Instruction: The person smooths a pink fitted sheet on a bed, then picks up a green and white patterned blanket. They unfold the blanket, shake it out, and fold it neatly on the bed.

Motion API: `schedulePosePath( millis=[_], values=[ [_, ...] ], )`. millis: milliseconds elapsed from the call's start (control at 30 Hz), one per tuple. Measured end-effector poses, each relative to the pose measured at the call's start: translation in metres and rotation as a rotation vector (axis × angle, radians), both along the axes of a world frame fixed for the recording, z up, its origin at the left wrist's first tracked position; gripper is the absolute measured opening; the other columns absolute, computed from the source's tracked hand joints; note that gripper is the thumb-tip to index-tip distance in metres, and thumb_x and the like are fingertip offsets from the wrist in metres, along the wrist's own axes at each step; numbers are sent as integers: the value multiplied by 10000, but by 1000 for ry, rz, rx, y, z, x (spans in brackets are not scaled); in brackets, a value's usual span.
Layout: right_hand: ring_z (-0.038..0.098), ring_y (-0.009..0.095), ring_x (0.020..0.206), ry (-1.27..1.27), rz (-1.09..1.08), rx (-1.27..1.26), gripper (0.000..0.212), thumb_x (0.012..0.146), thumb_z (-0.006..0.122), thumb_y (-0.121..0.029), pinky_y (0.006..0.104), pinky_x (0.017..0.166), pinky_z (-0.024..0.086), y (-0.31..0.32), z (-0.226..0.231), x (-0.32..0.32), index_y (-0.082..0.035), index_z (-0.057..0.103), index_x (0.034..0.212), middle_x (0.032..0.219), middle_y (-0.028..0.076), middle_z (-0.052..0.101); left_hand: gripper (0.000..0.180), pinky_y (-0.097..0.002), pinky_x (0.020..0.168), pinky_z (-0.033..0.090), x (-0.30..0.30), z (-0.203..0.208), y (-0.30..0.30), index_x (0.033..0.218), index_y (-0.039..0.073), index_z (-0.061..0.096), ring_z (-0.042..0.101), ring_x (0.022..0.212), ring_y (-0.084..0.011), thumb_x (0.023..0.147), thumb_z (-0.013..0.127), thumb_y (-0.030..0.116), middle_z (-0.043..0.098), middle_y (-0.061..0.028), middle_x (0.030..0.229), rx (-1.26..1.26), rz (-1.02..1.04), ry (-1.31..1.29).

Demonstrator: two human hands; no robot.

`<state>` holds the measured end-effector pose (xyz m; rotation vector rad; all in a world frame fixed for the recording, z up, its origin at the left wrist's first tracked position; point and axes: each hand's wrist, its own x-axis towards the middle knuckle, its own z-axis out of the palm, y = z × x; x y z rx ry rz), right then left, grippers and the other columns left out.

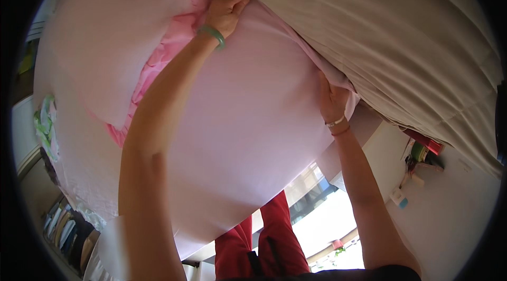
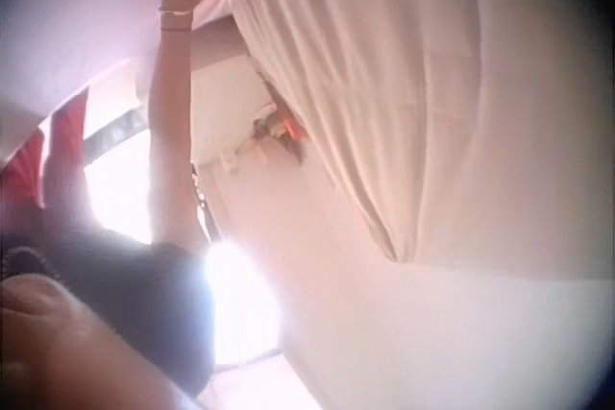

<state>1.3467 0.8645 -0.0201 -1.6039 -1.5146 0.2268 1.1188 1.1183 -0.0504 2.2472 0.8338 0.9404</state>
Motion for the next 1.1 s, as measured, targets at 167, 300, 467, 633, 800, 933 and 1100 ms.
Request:
schedulePosePath(
  millis=[167, 300, 467, 633, 800, 933, 1100],
  values=[
    [636, 260, 988, -164, -208, -280, 259, 957, 601, -131, 356, 952, 431, -2, -35, 7, -36, 683, 1183, 1104, 126, 703, 343, -469, 1063, 339, 1, -12, -16, 1301, 132, 578, 392, 1343, -339, 1003, 518, 291, 458, -81, 1434, 328, 103, 330],
    [603, 294, 1070, -645, -271, -253, 283, 955, 586, -198, 431, 1000, 370, -6, -18, -1, -125, 682, 1211, 1190, 96, 679, 446, -488, 1086, 320, -3, 4, -27, 1393, 163, 494, 395, 1340, -331, 1000, 487, 375, 432, -66, 1456, 235, 136, 640],
    [549, 253, 1174, -479, -437, -403, 296, 957, 586, -183, 402, 1069, 309, -33, -12, -3, -116, 682, 1229, 1239, 73, 663, 399, -460, 1067, 348, 3, 16, -19, 1326, 155, 558, 464, 1265, -304, 976, 520, 344, 511, -67, 1369, 424, 119, 704],
    [608, 197, 1068, 46, -589, -236, 258, 920, 636, -112, 337, 939, 465, -38, -21, 23, -45, 715, 1156, 1179, 105, 685, 306, -434, 1078, 354, 26, 9, -14, 1237, 138, 616, 518, 1209, -287, 957, 541, 236, 600, -73, 1261, 320, 107, 719],
    [621, 185, 1029, 281, -916, -255, 286, 901, 661, -118, 306, 897, 490, -45, -23, 24, 46, 692, 1133, 1130, 117, 695, 289, -427, 1135, 325, 30, -4, -47, 1208, 129, 628, 503, 1242, -268, 941, 555, 213, 607, -53, 1281, 450, -107, 493],
    [619, 174, 1027, 689, -1000, -332, 367, 925, 657, -174, 288, 898, 484, -72, -27, 49, 30, 638, 1229, 1140, 94, 688, 311, -421, 1152, 307, 64, 11, -90, 1226, 138, 624, 438, 1309, -273, 961, 545, 280, 576, -21, 1339, 328, -242, 379],
    [598, 182, 1108, 1412, -914, -400, 388, 954, 635, -247, 298, 947, 480, -102, -35, 81, -53, 602, 1288, 1200, 55, 656, 424, -460, 1203, 177, 75, 15, -111, 1379, 196, 521, 239, 1440, -271, 1009, 438, 386, 429, 18, 1488, 269, -176, 637]
  ],
)
